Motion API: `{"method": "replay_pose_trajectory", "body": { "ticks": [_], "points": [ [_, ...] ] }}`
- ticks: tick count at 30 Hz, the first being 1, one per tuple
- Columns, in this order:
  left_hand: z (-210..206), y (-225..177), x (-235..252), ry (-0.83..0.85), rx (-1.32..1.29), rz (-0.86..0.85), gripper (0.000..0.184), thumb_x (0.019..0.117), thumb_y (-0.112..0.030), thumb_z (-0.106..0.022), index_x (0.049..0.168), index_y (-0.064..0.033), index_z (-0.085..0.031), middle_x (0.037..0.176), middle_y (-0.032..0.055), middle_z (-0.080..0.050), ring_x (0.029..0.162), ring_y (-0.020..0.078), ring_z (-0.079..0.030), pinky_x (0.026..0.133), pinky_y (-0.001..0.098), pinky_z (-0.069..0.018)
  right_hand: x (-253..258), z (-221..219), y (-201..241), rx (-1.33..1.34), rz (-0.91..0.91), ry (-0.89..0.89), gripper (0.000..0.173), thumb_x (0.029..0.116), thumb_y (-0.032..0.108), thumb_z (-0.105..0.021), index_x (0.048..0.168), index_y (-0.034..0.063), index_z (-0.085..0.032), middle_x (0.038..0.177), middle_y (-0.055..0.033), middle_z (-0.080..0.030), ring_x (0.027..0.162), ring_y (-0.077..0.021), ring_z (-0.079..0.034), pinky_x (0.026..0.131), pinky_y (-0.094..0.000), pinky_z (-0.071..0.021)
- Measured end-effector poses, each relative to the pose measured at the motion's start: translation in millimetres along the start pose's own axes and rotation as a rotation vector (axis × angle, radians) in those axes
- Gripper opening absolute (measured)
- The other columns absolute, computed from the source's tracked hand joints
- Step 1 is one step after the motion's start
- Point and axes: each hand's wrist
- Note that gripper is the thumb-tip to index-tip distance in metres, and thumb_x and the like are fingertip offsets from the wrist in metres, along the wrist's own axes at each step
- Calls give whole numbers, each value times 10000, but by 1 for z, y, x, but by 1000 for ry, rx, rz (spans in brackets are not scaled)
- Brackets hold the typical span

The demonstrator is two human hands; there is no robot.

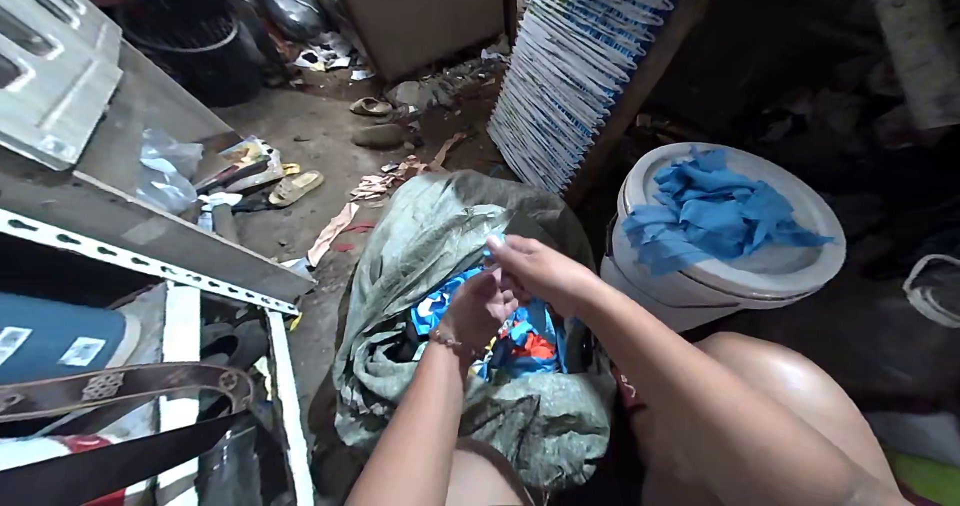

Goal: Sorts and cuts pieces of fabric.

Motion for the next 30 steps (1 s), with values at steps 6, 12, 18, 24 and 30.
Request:
{"method": "replay_pose_trajectory", "body": {
  "ticks": [6,12,18,24,30],
  "points": [
    [10,-31,-9,-236,-261,-18,514,1103,-432,-318,1152,-27,-631,991,123,-739,826,216,-732,722,340,-605,-11,-9,-56,-47,8,187,329,1090,223,-451,1230,-36,-598,985,-79,-644,847,-104,-627,823,-314,-538],
    [41,-27,5,-418,-422,-135,186,1068,-157,-477,1105,-30,-608,926,94,-712,802,189,-715,711,332,-612,-9,-18,-107,-389,-55,373,336,1073,210,-519,1156,-84,-659,1093,-226,-670,1003,-291,-637,950,-488,-483],
    [40,-23,3,-416,-62,-238,267,1079,-161,-484,1255,24,-562,948,131,-680,791,192,-682,721,333,-589,-1,-14,-115,-504,-126,457,400,1034,222,-604,1289,-85,-634,1273,-304,-632,1231,-415,-596,1098,-584,-407],
    [20,-2,-21,-103,355,-331,213,949,21,-646,1154,74,-623,986,121,-718,876,165,-709,815,332,-606,9,0,-71,381,-39,-32,486,1111,356,-341,1294,-24,-584,1148,-84,-675,1073,-148,-643,964,-365,-521],
    [10,4,-26,63,409,-320,582,882,35,-706,1419,19,-482,999,123,-750,874,185,-742,809,349,-622,6,2,-52,581,6,-240,145,1001,31,-608,1096,-51,-681,941,-95,-713,833,-151,-693,773,-311,-591]
  ]
}}
Point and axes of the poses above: each hand's wrist, its own x-axis towards the middle knuckle, its own z-axis out of the back of the hand, y = z × x
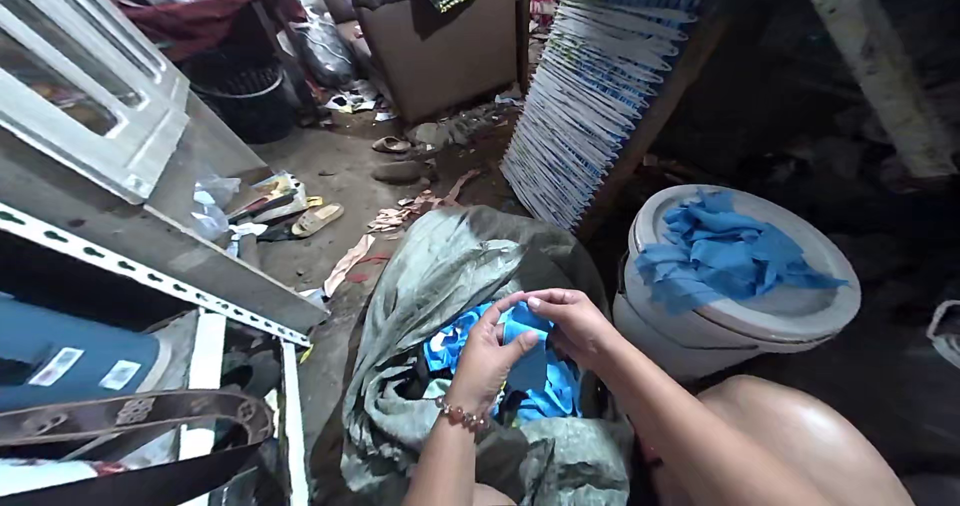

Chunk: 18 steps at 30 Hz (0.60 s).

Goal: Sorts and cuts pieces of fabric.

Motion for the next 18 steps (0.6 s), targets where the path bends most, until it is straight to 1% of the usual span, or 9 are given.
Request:
{"method": "replay_pose_trajectory", "body": {
  "ticks": [2,4,6,8,9,10,14,16,18],
  "points": [
    [-1,2,2,-61,23,-7,524,905,-52,-714,1376,24,-496,943,95,-739,828,154,-724,762,321,-609,-2,1,0,-68,51,-23,104,985,28,-629,1035,-39,-691,887,-69,-710,792,-123,-683,744,-287,-581],
    [-3,1,3,-96,48,20,540,912,-75,-719,1385,22,-475,936,95,-729,818,154,-715,750,323,-603,-5,2,1,-125,99,-33,98,985,29,-630,1020,-37,-693,865,-59,-700,781,-111,-672,748,-280,-576],
    [-4,-2,3,-92,68,70,500,910,-68,-724,1353,32,-515,950,103,-722,823,164,-715,757,332,-607,-6,2,3,-161,151,-36,100,982,24,-631,1012,-42,-699,859,-68,-704,781,-113,-678,760,-286,-582],
    [-6,-3,3,-85,80,94,285,912,-57,-729,1162,42,-631,881,87,-728,767,151,-717,727,315,-615,-7,0,6,-193,192,-47,95,975,26,-644,1002,-41,-706,848,-73,-703,774,-115,-677,760,-287,-583],
    [-7,-4,4,-80,88,101,154,925,-59,-717,1040,28,-661,836,68,-716,730,133,-701,699,296,-604,-7,-2,8,-216,203,-52,96,975,33,-649,1006,-36,-707,848,-71,-698,775,-115,-672,760,-290,-579],
    [-6,-5,4,-72,89,105,92,945,-65,-696,975,16,-665,808,58,-706,707,120,-689,677,283,-596,-6,-4,9,-238,210,-55,96,973,43,-658,1008,-30,-710,847,-69,-695,773,-115,-667,757,-293,-576],
    [5,-12,0,-135,33,81,93,994,-54,-619,958,12,-674,782,63,-699,647,101,-659,578,244,-549,0,-7,9,-381,264,-6,179,1000,168,-661,1069,12,-713,854,-39,-677,730,-77,-614,694,-268,-533],
    [15,-25,-4,-238,-31,24,128,1023,-40,-559,981,-2,-674,798,55,-705,687,109,-679,625,264,-582,4,-8,12,-449,265,-12,259,1039,256,-604,1143,34,-688,900,-42,-660,733,-74,-596,690,-267,-527],
    [29,-44,-11,-379,-82,-72,183,1049,-46,-496,975,-40,-663,794,19,-703,692,87,-680,637,258,-590,16,-4,12,-413,206,-60,275,1054,243,-578,1191,21,-666,972,-66,-658,802,-100,-598,748,-293,-518]
  ]
}}
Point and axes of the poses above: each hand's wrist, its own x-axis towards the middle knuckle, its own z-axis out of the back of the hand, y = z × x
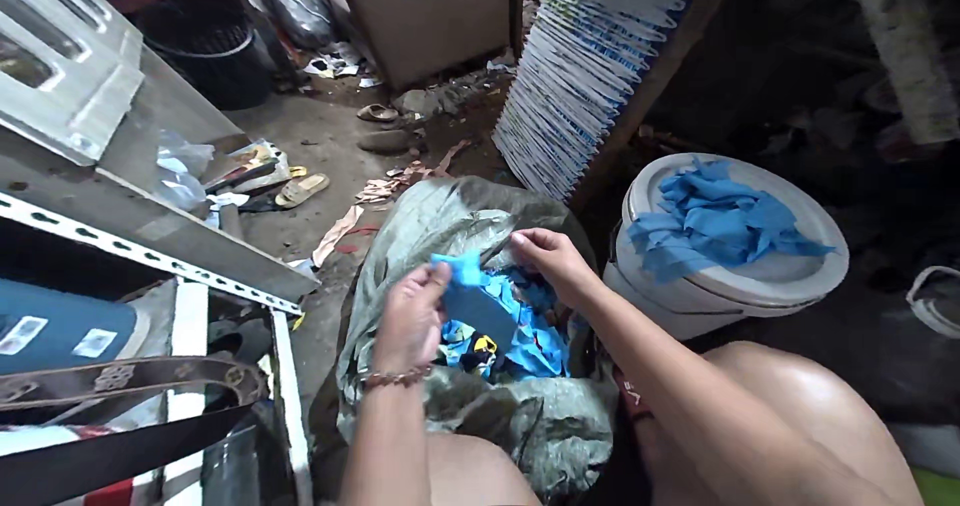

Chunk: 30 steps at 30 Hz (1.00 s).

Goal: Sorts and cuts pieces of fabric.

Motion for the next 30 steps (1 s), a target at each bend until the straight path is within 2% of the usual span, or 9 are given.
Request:
{"method": "replay_pose_trajectory", "body": {
  "ticks": [4,7,11,15,20,25,28,29,30],
  "points": [
    [37,-48,-7,-137,-26,-240,276,1088,-96,-404,968,-131,-650,812,-54,-712,700,36,-686,635,222,-599,22,13,-48,35,-194,-52,251,1053,141,-569,1233,-25,-624,985,-84,-636,801,-109,-599,750,-286,-526],
    [55,-66,-19,-171,-49,-311,338,1107,-136,-340,973,-143,-651,798,-57,-714,669,39,-690,611,219,-609,27,21,-106,-94,-337,-28,241,1043,119,-576,1196,-56,-636,975,-126,-650,802,-152,-604,768,-326,-528],
    [66,-63,-16,-278,-191,-213,307,1121,-222,-337,1032,-143,-620,856,-40,-710,780,59,-711,692,255,-621,15,35,-164,-438,-591,60,333,1036,161,-567,1280,-58,-626,1241,-253,-642,1122,-325,-637,1012,-473,-485],
    [84,-71,-11,-334,-337,-243,302,1099,-244,-349,958,-191,-610,843,-52,-712,824,53,-713,740,273,-619,-1,46,-180,-798,-782,274,384,1040,194,-539,1356,-13,-611,1462,-243,-531,1396,-358,-479,1162,-514,-358],
    [116,-68,0,-387,-425,-332,260,1103,-282,-347,1028,-169,-568,912,-27,-694,884,80,-707,782,302,-617,-9,44,-195,-855,-871,276,456,1058,241,-501,1432,-18,-536,1504,-248,-486,1422,-366,-452,1162,-530,-364],
    [97,-42,0,-540,-384,-277,172,1100,-239,-378,1086,-162,-532,936,-31,-672,907,63,-691,808,295,-605,-7,49,-221,-801,-833,312,478,1049,336,-558,1397,10,-589,1456,-258,-529,1382,-384,-488,1141,-553,-373],
    [86,-36,-1,-584,-398,-193,172,1103,-239,-380,1083,-152,-526,918,-24,-666,866,70,-692,779,294,-608,-5,42,-202,-743,-845,106,477,1036,323,-572,1370,-16,-595,1446,-255,-541,1381,-364,-498,1151,-535,-376],
    [87,-36,0,-580,-400,-190,178,1105,-242,-377,1088,-151,-529,925,-23,-669,868,72,-694,782,294,-608,-3,37,-198,-653,-828,34,451,1038,304,-577,1355,-15,-607,1402,-242,-577,1331,-341,-542,1122,-511,-409],
    [89,-36,1,-571,-402,-204,181,1107,-239,-375,1099,-148,-531,936,-19,-669,880,76,-693,789,294,-605,0,29,-196,-540,-833,-9,414,1037,296,-589,1306,-15,-633,1286,-209,-637,1188,-290,-616,1027,-464,-477]
  ]
}}
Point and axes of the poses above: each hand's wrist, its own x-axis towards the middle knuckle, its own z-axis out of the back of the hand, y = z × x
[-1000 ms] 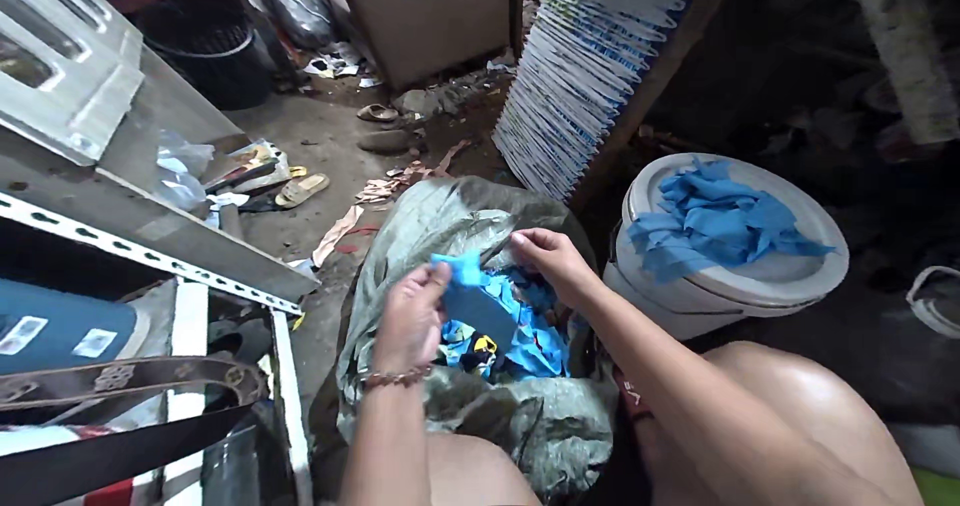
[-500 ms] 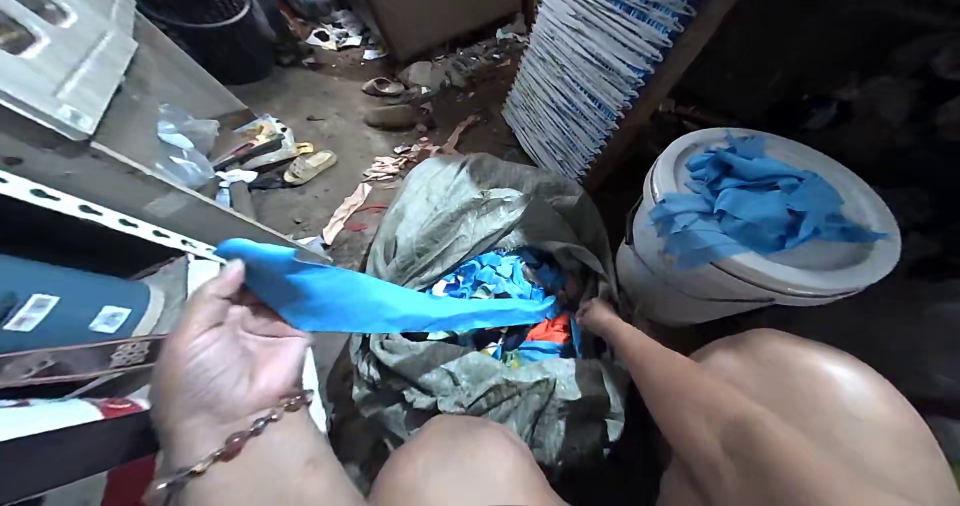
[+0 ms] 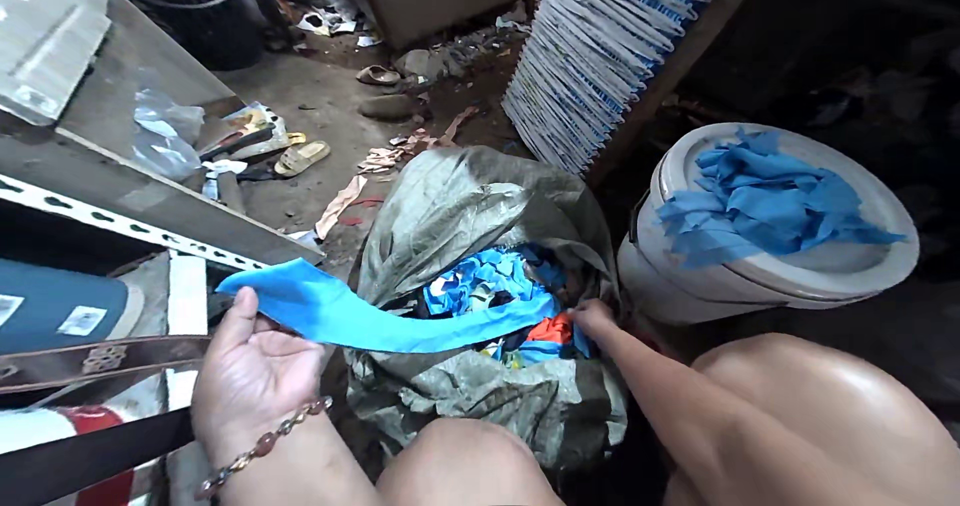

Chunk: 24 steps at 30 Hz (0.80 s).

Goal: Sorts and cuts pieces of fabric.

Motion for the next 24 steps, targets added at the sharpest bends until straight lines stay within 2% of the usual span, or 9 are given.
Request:
{"method": "replay_pose_trajectory", "body": {
  "ticks": [2,3,6,9,11,14,16,21,24],
  "points": [
    [6,-2,5,49,-21,-41,190,1109,-234,-372,1103,-149,-542,953,-23,-683,911,72,-697,807,297,-611,-3,-13,14,251,-83,163,314,1068,319,-534,1109,27,-641,872,-52,-628,720,-122,-597,673,-301,-514],
    [8,-4,6,71,-36,-71,200,1109,-229,-376,1090,-149,-558,948,-26,-695,914,73,-704,808,299,-616,-6,-19,21,393,-153,334,359,1101,364,-444,1096,41,-601,821,-27,-604,661,-99,-588,630,-267,-512],
    [8,-15,-2,103,-78,-106,252,1123,-242,-327,1114,-126,-550,959,-3,-690,930,89,-703,826,299,-614,-25,-42,38,905,-366,556,665,1082,560,-338,1283,-44,-531,1051,-168,-659,888,-215,-675,808,-335,-561],
    [0,-27,-18,59,-84,-135,270,1124,-248,-318,1138,-106,-547,969,12,-679,948,101,-694,855,310,-601,-51,-71,63,1272,-443,436,762,1036,652,-351,1398,-10,-460,1195,-221,-633,1024,-284,-659,878,-395,-547],
    [-2,-35,-27,25,-73,-151,260,1124,-237,-317,1137,-104,-541,959,8,-668,936,98,-691,856,300,-597,-58,-80,75,1442,-407,311,607,1064,552,-395,1431,72,-450,1267,-184,-597,1087,-277,-617,893,-432,-510],
    [5,-46,-30,-15,-45,-191,248,1131,-226,-288,1114,-104,-503,913,-2,-640,893,70,-682,819,252,-587,-52,-67,87,1689,-322,96,342,1078,201,-493,1375,37,-446,1219,-172,-556,1051,-250,-591,867,-415,-535],
    [10,-51,-28,-63,-99,-236,244,1122,-166,-287,1077,-74,-508,853,3,-635,829,68,-679,771,239,-587,-42,-45,90,1722,-269,-3,292,1056,91,-504,1327,-10,-466,1157,-176,-556,988,-233,-580,833,-382,-525],
    [28,-42,-9,-127,-190,-220,215,1117,-174,-313,1156,-49,-484,964,53,-625,916,115,-667,819,298,-578,-23,6,90,1765,-148,-135,359,1041,153,-549,1363,18,-466,1217,-174,-564,1046,-252,-592,874,-426,-529],
    [16,-17,-3,-38,-117,-79,241,1121,-224,-290,1110,-112,-503,916,-5,-663,877,84,-693,777,292,-611,-42,26,106,1563,169,-113,364,1061,225,-546,1382,63,-485,1203,-131,-589,1037,-215,-604,878,-395,-526]
  ]
}}
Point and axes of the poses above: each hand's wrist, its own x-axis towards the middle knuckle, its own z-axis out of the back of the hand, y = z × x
